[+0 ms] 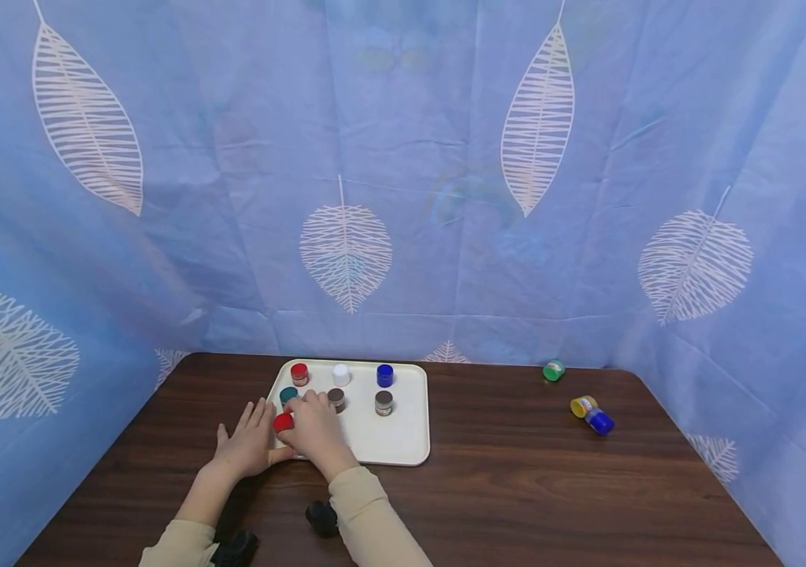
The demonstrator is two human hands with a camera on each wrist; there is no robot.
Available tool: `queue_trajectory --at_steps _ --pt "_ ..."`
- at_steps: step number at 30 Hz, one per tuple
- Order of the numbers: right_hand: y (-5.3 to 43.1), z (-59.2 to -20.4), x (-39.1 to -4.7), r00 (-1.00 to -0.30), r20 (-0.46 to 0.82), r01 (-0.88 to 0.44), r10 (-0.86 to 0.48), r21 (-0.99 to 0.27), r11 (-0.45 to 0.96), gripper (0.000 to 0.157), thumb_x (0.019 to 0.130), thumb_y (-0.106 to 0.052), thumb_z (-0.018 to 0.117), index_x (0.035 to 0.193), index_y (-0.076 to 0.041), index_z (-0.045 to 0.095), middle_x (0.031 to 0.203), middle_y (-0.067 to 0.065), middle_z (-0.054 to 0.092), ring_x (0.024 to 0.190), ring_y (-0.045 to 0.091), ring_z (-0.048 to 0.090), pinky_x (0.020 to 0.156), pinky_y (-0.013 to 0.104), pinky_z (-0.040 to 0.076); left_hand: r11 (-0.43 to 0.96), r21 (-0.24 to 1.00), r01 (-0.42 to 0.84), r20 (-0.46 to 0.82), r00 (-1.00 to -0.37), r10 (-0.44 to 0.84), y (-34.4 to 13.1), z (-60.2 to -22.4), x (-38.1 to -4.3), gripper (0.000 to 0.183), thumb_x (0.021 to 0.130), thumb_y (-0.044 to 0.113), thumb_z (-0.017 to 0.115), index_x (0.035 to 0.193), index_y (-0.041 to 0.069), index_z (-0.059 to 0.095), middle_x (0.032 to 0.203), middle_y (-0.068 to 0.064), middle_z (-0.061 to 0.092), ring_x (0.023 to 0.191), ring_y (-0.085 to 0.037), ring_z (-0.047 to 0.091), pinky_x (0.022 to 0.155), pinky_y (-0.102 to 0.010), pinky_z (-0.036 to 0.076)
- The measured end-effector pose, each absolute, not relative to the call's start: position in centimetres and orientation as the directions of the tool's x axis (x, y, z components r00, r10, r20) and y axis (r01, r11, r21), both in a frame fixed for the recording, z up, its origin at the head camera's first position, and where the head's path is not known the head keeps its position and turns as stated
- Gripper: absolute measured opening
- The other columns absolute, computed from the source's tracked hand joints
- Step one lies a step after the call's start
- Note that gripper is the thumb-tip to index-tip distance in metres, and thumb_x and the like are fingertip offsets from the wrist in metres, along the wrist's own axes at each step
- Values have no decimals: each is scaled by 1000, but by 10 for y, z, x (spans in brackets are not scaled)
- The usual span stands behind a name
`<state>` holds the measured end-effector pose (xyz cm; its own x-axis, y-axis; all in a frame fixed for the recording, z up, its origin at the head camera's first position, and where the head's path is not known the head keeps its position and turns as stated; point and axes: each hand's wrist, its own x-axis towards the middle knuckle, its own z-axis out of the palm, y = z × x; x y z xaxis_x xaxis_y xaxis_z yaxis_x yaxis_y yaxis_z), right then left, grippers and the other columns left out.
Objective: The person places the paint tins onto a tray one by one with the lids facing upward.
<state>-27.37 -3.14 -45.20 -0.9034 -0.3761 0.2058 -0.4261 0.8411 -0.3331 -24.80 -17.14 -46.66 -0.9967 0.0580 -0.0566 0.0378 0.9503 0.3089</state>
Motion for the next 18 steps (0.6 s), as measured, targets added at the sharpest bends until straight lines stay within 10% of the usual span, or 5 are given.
queue_trajectory --at_steps 18 --pt "-25 -452 -264 -882 284 -454 -375 -301 839 42 81 -40 78 117 -22 67 101 4 61 89 17 48 79 29 48 948 315 37 -70 -996 62 -171 -465 -247 112 75 65 70 152 -4 25 160 -26 18 149 -44 12 106 -80 8"
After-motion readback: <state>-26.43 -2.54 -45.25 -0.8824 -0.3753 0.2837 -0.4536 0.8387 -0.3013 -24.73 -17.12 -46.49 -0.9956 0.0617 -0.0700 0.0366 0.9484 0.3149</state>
